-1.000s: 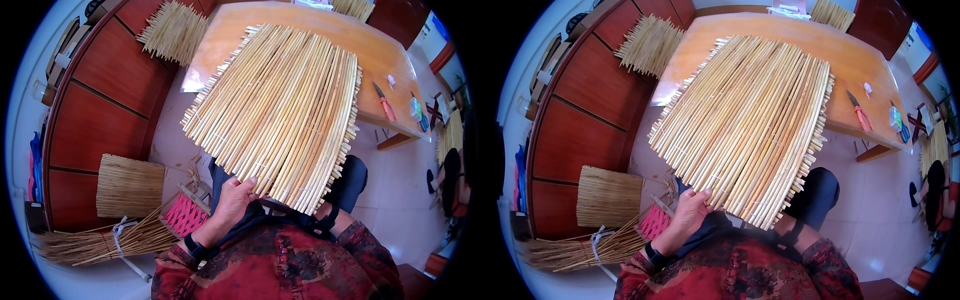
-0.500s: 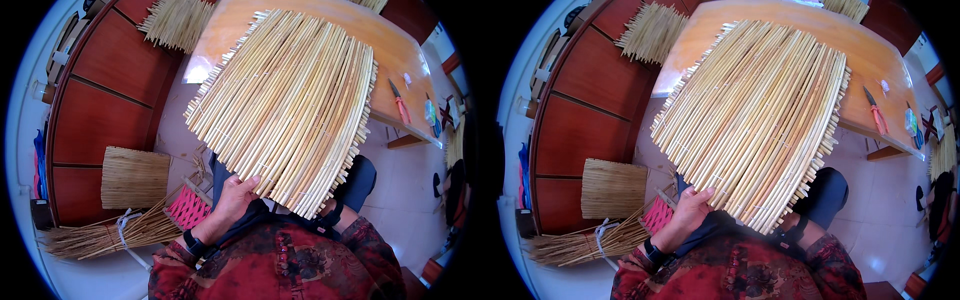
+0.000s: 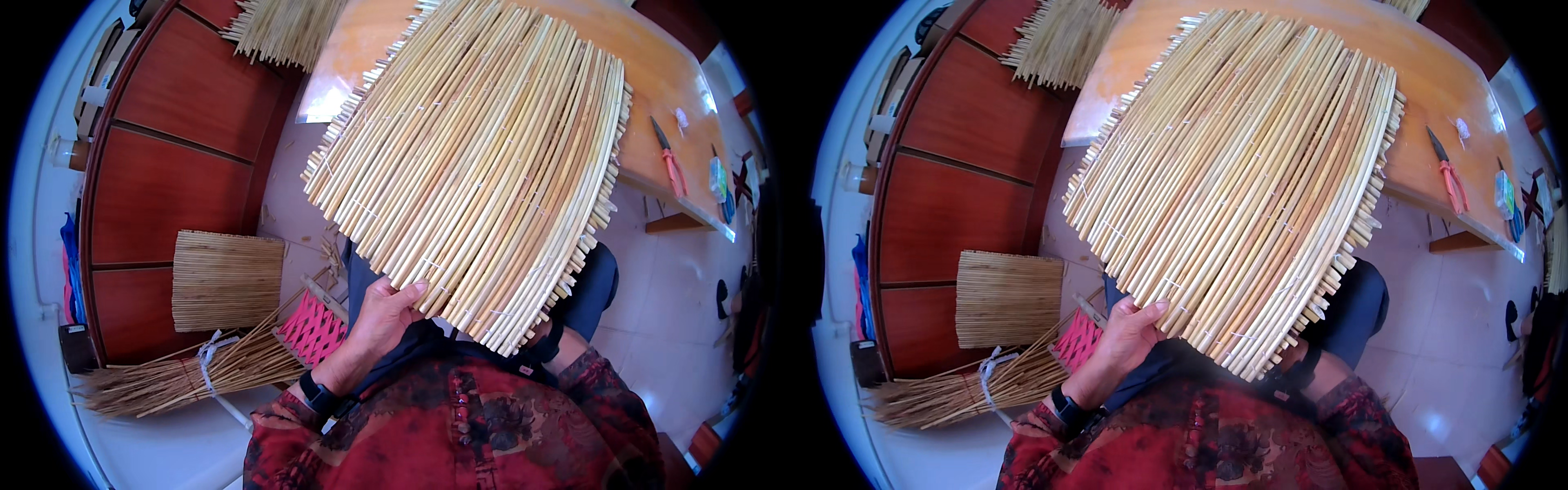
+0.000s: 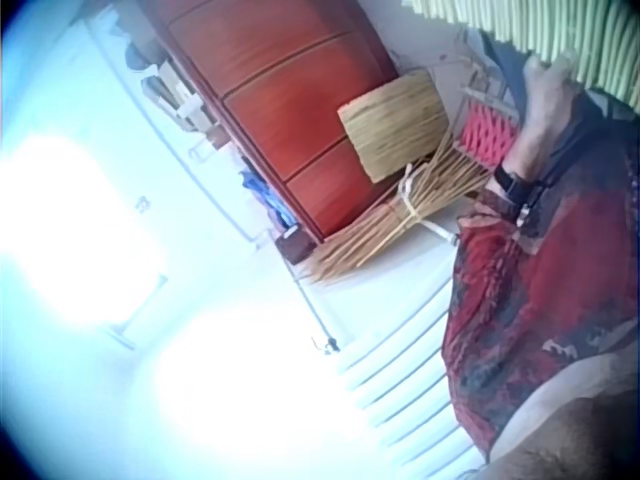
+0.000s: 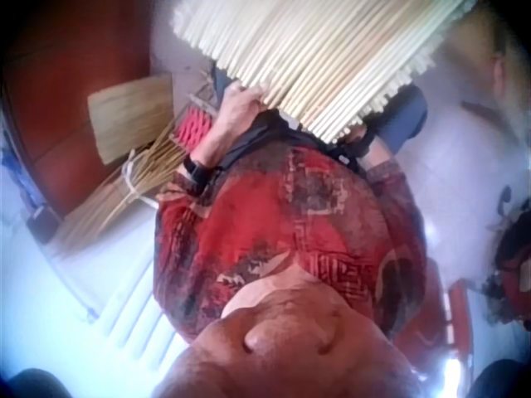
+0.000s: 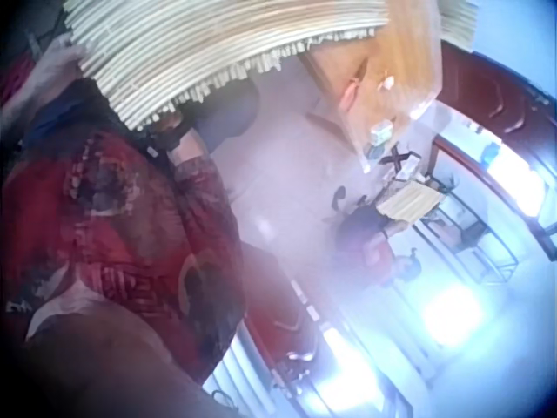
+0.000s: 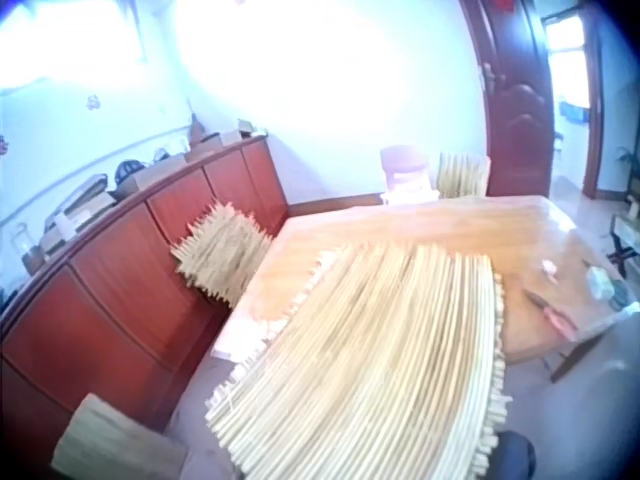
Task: The person weaves a mat using bamboo strips and white thread. They trim the ends of the bamboo strips with scissors and use a needle to thread through the pieces to bind them together.
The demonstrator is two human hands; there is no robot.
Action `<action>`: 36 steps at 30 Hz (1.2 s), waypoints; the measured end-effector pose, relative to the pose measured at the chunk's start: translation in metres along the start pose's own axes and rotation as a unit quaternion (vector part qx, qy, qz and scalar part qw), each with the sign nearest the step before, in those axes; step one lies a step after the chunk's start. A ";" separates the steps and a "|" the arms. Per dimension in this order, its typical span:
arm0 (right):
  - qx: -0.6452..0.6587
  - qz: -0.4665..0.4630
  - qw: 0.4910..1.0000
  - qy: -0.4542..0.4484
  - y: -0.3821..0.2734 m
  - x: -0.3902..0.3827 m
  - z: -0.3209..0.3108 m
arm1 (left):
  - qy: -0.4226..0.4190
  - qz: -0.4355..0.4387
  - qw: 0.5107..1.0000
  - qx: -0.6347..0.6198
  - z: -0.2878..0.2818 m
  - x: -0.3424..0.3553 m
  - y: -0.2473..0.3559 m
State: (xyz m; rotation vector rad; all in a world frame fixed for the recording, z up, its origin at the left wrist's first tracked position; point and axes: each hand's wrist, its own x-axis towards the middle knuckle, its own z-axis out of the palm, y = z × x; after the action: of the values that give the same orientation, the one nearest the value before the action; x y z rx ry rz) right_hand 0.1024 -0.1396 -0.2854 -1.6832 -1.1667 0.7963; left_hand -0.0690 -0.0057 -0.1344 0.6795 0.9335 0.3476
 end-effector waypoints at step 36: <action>-0.237 -0.093 0.962 -0.102 -0.195 0.022 -0.075 | -0.238 0.007 0.957 -0.165 -0.041 0.018 -0.024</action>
State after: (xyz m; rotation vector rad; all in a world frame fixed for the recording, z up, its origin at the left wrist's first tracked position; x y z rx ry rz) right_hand 0.1064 -0.1150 -0.0770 -1.8634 -1.7372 0.6118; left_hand -0.0932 0.0026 -0.1783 0.4324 0.3969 0.3235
